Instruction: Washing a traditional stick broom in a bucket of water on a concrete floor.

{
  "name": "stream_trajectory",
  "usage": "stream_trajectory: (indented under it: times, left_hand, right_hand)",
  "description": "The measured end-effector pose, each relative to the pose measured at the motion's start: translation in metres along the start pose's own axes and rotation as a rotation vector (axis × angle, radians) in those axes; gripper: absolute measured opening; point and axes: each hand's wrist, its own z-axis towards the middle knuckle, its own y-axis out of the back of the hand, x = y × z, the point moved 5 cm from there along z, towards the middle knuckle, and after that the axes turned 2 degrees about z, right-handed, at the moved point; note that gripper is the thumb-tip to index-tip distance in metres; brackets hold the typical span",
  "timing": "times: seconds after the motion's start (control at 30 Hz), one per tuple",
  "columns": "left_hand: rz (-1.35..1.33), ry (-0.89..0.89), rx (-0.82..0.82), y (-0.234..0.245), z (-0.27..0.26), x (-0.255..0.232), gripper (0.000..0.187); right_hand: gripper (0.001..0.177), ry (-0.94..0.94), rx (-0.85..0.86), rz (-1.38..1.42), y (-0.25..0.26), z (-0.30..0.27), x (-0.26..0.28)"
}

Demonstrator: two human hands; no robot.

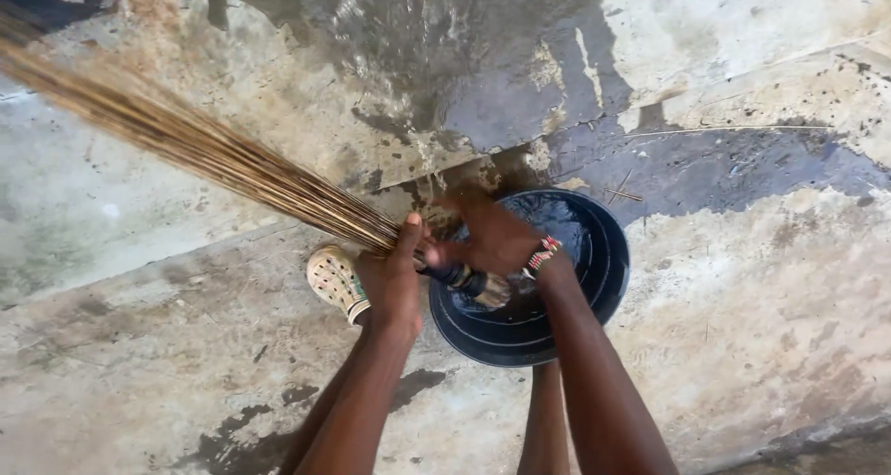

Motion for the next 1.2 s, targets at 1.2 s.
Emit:
stream_trajectory:
  times: [1.2]
  left_hand:
    - [0.338,-0.239,0.098,-0.007,-0.01,-0.03,0.029]
  right_hand:
    - [0.065,-1.06,-1.174,0.513,-0.24,0.122,-0.163]
